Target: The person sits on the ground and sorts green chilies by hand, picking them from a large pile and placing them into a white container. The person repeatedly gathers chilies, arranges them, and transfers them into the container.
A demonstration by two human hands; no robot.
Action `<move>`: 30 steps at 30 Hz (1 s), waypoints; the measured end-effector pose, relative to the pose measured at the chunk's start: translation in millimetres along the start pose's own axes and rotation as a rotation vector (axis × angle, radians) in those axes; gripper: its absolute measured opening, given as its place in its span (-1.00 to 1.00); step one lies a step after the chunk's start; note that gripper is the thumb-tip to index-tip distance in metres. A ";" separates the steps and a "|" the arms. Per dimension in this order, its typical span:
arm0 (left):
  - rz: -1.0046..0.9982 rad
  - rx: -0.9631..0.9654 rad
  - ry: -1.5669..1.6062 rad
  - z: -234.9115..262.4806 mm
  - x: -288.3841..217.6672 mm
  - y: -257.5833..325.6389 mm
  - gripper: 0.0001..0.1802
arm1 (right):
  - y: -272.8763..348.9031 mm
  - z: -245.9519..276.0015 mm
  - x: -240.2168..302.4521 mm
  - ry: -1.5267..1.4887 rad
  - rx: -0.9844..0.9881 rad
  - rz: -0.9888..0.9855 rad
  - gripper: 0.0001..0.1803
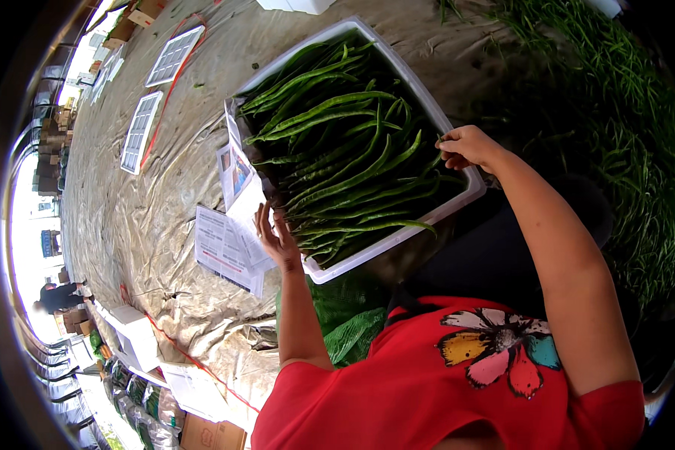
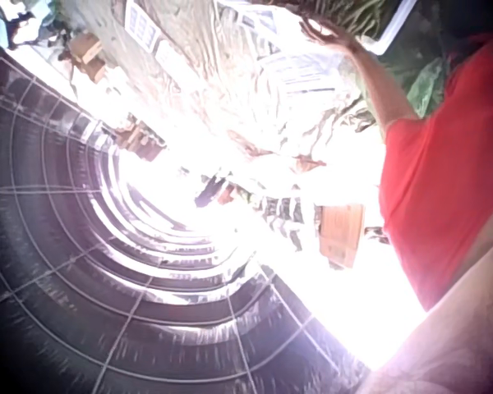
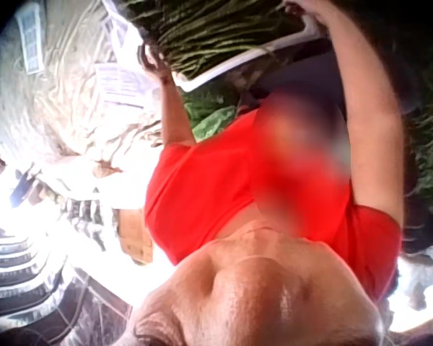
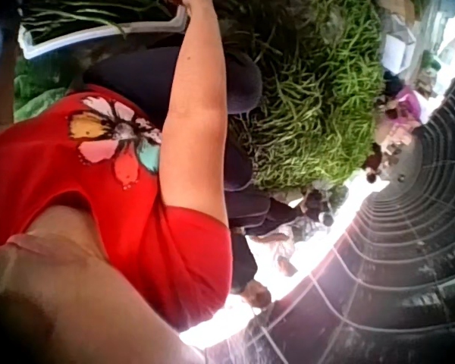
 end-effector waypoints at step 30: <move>-0.555 0.545 -0.414 -95.7 -120.7 48.9 -0.40 | -2.5 -41.2 0.9 1.105 -0.059 0.011 -0.80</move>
Point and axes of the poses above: each hand's wrist, its own y-axis away from the middle knuckle, its own z-axis out of the back of the hand, x = y × z, the point moved 2 cm from there along -y, towards the middle knuckle, and after that the axes turned 5 degrees about z, right-handed, at the moved point
